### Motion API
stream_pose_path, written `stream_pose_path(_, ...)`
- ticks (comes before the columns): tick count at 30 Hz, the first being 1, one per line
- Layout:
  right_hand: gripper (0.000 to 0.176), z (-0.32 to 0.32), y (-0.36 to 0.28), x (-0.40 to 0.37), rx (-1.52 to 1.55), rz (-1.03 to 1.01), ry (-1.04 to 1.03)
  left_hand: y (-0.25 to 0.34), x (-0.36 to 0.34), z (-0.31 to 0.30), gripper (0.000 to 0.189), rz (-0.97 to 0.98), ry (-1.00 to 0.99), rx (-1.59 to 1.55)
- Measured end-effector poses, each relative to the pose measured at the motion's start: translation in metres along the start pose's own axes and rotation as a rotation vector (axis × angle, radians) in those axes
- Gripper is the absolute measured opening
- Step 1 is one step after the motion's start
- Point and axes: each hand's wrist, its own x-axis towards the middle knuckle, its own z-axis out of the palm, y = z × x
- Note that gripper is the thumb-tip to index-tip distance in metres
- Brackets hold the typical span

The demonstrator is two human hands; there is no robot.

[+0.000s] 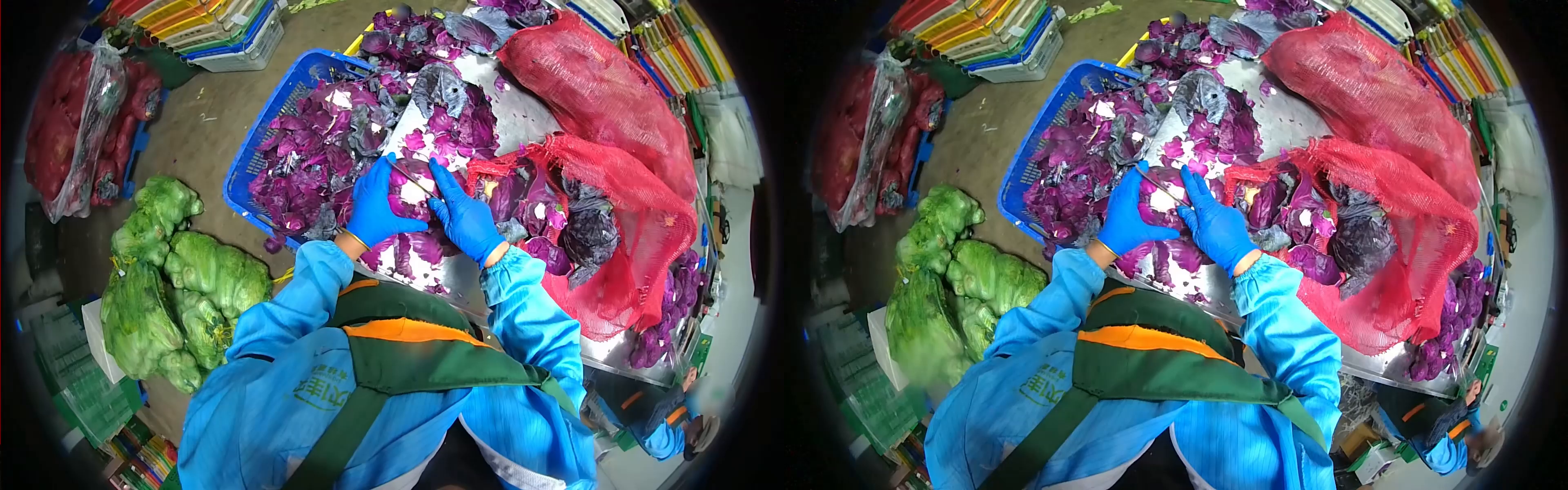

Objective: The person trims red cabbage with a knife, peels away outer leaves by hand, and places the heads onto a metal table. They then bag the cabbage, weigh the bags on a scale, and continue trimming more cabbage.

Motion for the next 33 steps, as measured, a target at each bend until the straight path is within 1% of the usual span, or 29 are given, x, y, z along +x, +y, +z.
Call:
stream_pose_path(1,0.063,0.0,-0.003,0.003,-0.027,0.018,-0.052,0.003,-0.001,0.001,0.13,0.03,-0.023,0.085)
stream_pose_path(2,0.06,-0.002,-0.007,0.004,-0.065,0.107,-0.073,0.005,0.0,0.001,0.128,0.009,-0.029,0.049)
stream_pose_path(3,0.06,0.004,-0.006,0.004,-0.064,0.111,-0.08,0.004,-0.002,0.002,0.128,0.003,-0.033,0.047)
stream_pose_path(5,0.055,0.016,-0.003,0.007,0.046,0.031,0.141,0.004,0.0,0.005,0.127,-0.015,0.021,0.031)
stream_pose_path(6,0.045,0.008,-0.013,0.013,0.152,0.259,0.085,0.008,-0.002,0.005,0.126,-0.007,0.036,0.044)
stream_pose_path(7,0.045,0.014,0.0,0.02,0.15,0.262,0.09,0.008,-0.003,0.007,0.126,-0.002,0.033,0.041)
stream_pose_path(9,0.042,0.038,0.039,0.037,0.249,0.348,0.398,0.004,-0.009,0.007,0.124,-0.024,0.11,-0.052)
stream_pose_path(11,0.045,0.033,0.063,0.047,0.45,0.417,0.356,0.01,-0.016,0.002,0.122,-0.016,0.082,-0.04)
stream_pose_path(12,0.046,0.055,0.1,0.053,0.445,0.479,0.357,0.011,-0.023,0.003,0.124,-0.035,0.114,-0.06)
stream_pose_path(13,0.044,0.069,0.117,0.051,0.329,0.504,0.432,0.012,-0.03,0.002,0.125,-0.057,0.149,-0.079)
stream_pose_path(14,0.045,0.069,0.118,0.051,0.282,0.513,0.421,0.016,-0.034,-0.003,0.131,-0.098,0.115,-0.062)
stream_pose_path(15,0.046,0.067,0.115,0.049,0.234,0.522,0.406,0.018,-0.036,-0.01,0.131,-0.105,0.118,-0.06)
stream_pose_path(16,0.046,0.052,0.092,0.047,0.234,0.52,0.397,0.019,-0.038,-0.02,0.134,-0.133,0.029,-0.069)
stream_pose_path(17,0.044,0.023,0.049,0.045,0.166,0.564,0.346,0.02,-0.038,-0.029,0.136,-0.159,-0.059,-0.08)
stream_pose_path(18,0.042,0.007,0.02,0.039,0.097,0.608,0.293,0.019,-0.032,-0.036,0.132,-0.005,-0.068,0.003)
stream_pose_path(19,0.042,0.007,0.012,0.029,0.095,0.609,0.284,0.017,-0.027,-0.036,0.132,-0.014,-0.067,0.001)
stream_pose_path(21,0.041,0.007,-0.001,0.005,0.172,0.108,0.569,0.017,-0.018,-0.033,0.122,0.072,-0.222,-0.083)
stream_pose_path(22,0.042,0.008,-0.012,-0.008,0.238,0.074,0.539,0.008,-0.015,-0.027,0.113,0.116,-0.201,-0.146)
stream_pose_path(23,0.044,0.011,-0.024,-0.023,0.302,0.041,0.506,-0.002,-0.013,-0.018,0.113,0.094,-0.139,-0.295)
stream_pose_path(25,0.052,0.02,-0.04,-0.049,0.37,0.119,0.319,0.001,-0.014,-0.014,0.115,-0.105,-0.066,-0.318)
stream_pose_path(26,0.06,0.032,-0.033,-0.053,0.316,0.091,0.276,0.001,-0.014,-0.013,0.12,-0.105,-0.043,-0.31)
stream_pose_path(27,0.06,0.037,-0.031,-0.053,0.319,0.094,0.283,0.001,-0.013,-0.014,0.12,-0.101,-0.049,-0.307)
stream_pose_path(29,0.066,0.045,-0.029,-0.053,0.283,0.12,0.225,-0.001,-0.012,-0.016,0.123,-0.089,-0.088,-0.235)
stream_pose_path(33,0.068,0.043,-0.032,-0.049,0.298,0.134,0.184,0.004,-0.007,-0.015,0.127,-0.113,-0.1,-0.19)
